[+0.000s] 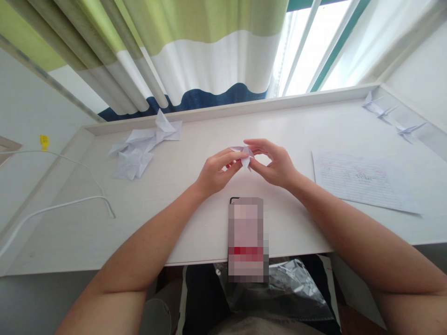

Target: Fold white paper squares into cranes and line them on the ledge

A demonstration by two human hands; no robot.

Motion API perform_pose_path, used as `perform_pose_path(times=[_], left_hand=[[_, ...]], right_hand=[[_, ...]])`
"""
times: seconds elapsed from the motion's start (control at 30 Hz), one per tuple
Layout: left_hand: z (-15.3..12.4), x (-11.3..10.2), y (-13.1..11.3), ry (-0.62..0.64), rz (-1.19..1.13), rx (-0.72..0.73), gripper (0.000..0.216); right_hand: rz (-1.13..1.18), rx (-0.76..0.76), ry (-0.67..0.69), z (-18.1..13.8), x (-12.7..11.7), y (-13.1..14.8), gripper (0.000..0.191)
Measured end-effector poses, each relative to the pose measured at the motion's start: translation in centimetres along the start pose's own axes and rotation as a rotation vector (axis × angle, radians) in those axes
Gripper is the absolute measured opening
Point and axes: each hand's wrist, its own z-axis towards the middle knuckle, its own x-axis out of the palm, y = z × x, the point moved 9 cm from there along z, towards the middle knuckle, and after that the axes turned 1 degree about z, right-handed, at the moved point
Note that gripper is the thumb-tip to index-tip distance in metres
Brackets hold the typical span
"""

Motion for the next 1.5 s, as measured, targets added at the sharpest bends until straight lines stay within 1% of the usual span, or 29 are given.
perform_pose_path(times=[0.07, 0.2, 0.27, 0.37, 0.47, 0.63, 0.77, 0.87, 0.97, 1.13, 1.27, 1.33, 1.5], left_hand=[[0.0, 0.0, -0.1, -0.002, 0.017, 0.050, 0.017], [-0.2, -0.5, -0.6, -0.046, 0.031, 0.130, 0.018], [-0.2, -0.6, -0.8, -0.060, 0.039, 0.144, 0.017], [-0.2, -0.9, -0.8, -0.090, 0.068, 0.146, 0.015], [-0.2, -1.0, -0.8, -0.105, 0.095, 0.152, 0.016], [-0.1, -1.1, -0.3, -0.111, 0.150, 0.076, 0.019], [0.0, -1.6, -0.8, -0.173, 0.126, 0.127, 0.012], [0.2, -1.5, -0.7, -0.158, 0.058, 0.148, 0.010], [0.3, -1.1, 0.3, -0.107, -0.033, 0.080, 0.015], [0.1, 0.1, 2.6, -0.008, -0.218, -0.126, 0.030], [-0.1, 0.7, 3.6, 0.009, -0.291, -0.252, 0.038], [-0.1, 0.6, 3.8, 0.001, -0.290, -0.274, 0.037], [0.0, 0.4, 3.6, -0.025, -0.275, -0.240, 0.029]], right_hand=[[-0.017, -0.018, -0.019, 0.0, -0.3, 0.1, 0.031], [-0.087, -0.094, 0.014, 0.2, -0.1, 1.2, 0.012], [-0.138, -0.137, 0.014, 0.3, -0.1, 1.9, 0.009], [-0.208, -0.186, 0.001, 0.5, -0.3, 2.4, 0.009], [-0.257, -0.239, 0.016, 0.6, -0.4, 2.7, 0.011], [-0.289, -0.247, 0.079, 0.8, -0.2, 2.6, 0.012], [-0.297, -0.234, 0.088, 0.8, -0.2, 2.2, 0.011], [-0.311, -0.249, 0.089, 0.7, -0.1, 2.0, 0.013], [-0.289, -0.236, 0.089, 0.6, 0.0, 1.7, 0.016], [-0.214, -0.177, 0.064, 0.6, 0.0, 1.4, 0.011], [-0.190, -0.155, 0.061, 0.6, 0.1, 1.5, 0.009], [-0.187, -0.148, 0.063, 0.6, 0.1, 1.5, 0.009], [-0.151, -0.159, 0.058, 0.6, 0.2, 1.6, 0.010]])
